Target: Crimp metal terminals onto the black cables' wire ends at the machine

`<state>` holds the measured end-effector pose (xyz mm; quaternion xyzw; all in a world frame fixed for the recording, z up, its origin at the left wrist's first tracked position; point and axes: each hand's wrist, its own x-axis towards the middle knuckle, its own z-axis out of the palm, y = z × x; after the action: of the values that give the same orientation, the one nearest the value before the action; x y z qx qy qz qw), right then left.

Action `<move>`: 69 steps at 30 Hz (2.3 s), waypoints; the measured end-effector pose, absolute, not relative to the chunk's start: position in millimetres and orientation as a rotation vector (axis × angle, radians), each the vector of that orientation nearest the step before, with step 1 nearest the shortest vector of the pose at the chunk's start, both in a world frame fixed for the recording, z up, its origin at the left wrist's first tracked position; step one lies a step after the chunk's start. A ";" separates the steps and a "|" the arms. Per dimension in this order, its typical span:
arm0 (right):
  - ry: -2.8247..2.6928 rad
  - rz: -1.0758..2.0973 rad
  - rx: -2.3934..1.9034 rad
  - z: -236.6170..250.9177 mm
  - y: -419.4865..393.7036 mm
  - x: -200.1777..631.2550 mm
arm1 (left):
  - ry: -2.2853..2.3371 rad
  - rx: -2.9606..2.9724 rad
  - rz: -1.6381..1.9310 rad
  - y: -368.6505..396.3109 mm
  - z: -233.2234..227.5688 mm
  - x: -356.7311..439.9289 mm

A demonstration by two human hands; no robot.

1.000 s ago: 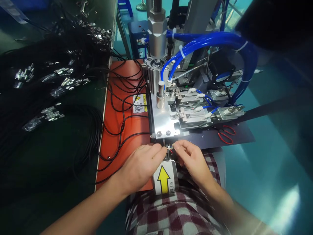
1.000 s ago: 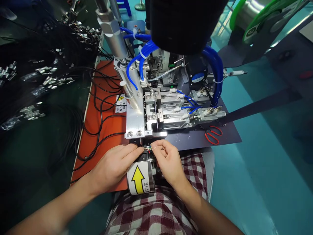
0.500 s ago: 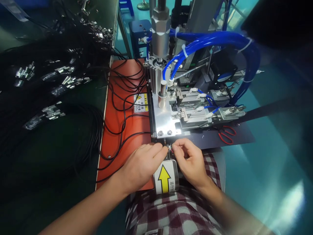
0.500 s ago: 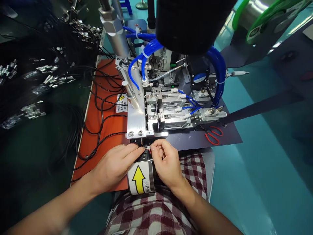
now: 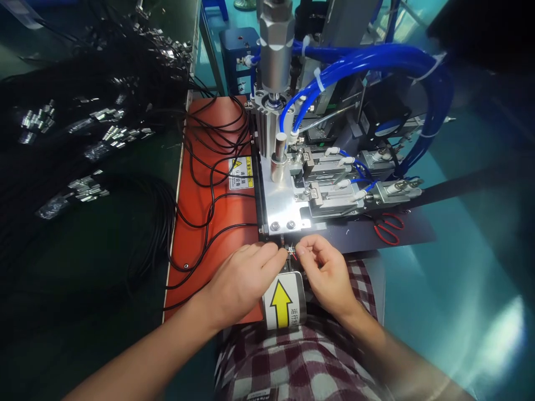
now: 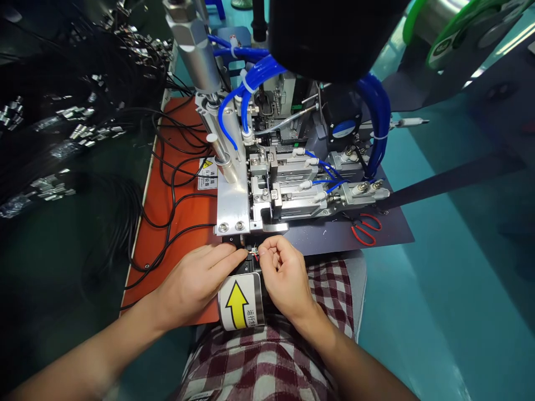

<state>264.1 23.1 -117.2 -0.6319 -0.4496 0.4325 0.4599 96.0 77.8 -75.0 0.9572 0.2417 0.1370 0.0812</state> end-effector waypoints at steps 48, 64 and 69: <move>-0.629 1.544 -1.527 -102.2 25.2 272.1 | 0.710 2.820 0.447 78.9 -79.1 93.6; -1.045 1.238 -1.607 -93.2 27.1 271.8 | 0.737 2.850 0.449 78.1 -78.8 94.2; -0.672 1.573 -1.404 -108.7 27.3 275.2 | 0.766 2.839 0.376 75.9 -70.3 95.8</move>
<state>275.2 27.3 -108.7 -0.5674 -0.2714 0.6355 0.4479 95.8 75.9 -70.3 0.9539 0.2575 0.1265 0.0882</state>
